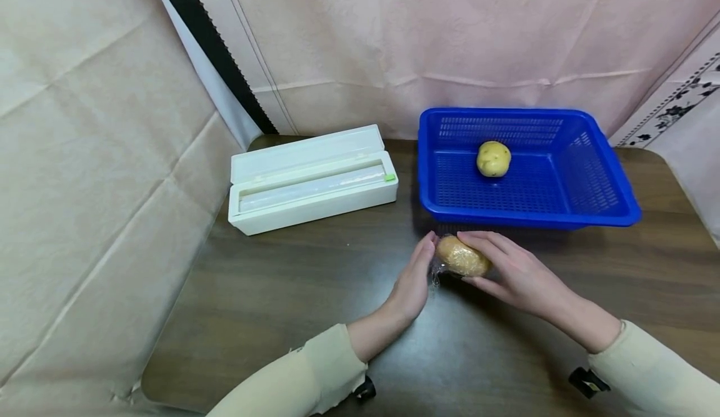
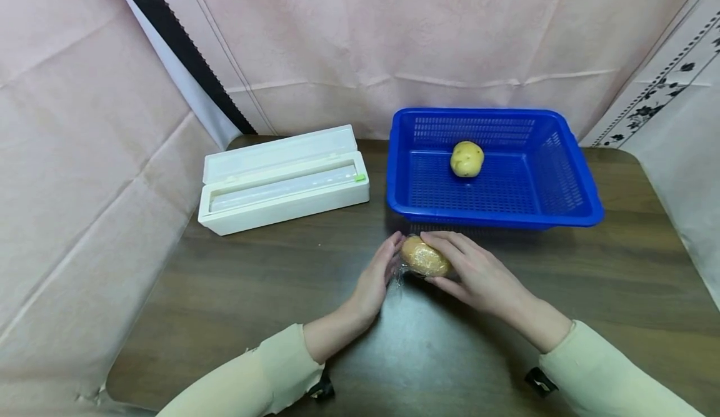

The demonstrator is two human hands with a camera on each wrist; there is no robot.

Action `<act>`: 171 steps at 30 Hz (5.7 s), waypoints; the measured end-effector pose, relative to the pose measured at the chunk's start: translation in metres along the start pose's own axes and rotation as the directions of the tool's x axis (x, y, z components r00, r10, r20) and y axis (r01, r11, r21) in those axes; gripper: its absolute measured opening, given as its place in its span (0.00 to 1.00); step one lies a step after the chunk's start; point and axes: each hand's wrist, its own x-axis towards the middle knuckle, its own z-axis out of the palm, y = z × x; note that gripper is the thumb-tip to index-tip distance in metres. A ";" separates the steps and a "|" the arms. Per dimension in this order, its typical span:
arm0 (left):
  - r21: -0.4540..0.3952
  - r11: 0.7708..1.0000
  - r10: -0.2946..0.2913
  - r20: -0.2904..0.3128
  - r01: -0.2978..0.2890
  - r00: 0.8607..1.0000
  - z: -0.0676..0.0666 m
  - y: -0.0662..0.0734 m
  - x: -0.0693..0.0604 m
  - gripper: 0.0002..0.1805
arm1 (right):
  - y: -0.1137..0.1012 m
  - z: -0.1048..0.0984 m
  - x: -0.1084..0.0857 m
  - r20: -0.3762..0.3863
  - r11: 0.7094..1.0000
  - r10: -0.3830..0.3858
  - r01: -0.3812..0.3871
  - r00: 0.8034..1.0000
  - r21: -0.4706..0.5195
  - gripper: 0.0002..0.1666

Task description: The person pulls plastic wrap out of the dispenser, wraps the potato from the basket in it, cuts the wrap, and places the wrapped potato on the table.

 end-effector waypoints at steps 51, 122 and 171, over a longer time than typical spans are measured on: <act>-0.800 0.600 -0.309 -0.222 0.009 0.925 0.042 0.036 0.012 0.35 | -0.010 0.011 0.003 0.009 0.998 0.005 -0.006 1.000 0.060 0.42; 0.882 0.288 0.255 0.304 -0.372 0.918 -0.182 0.059 -0.008 0.31 | 0.010 -0.054 -0.010 0.052 0.986 0.054 -0.045 0.997 -0.161 0.42; 0.984 0.143 0.408 0.043 -0.110 0.912 -0.296 0.037 0.003 0.35 | -0.030 0.046 0.208 0.478 0.985 0.166 -0.123 0.863 -0.119 0.51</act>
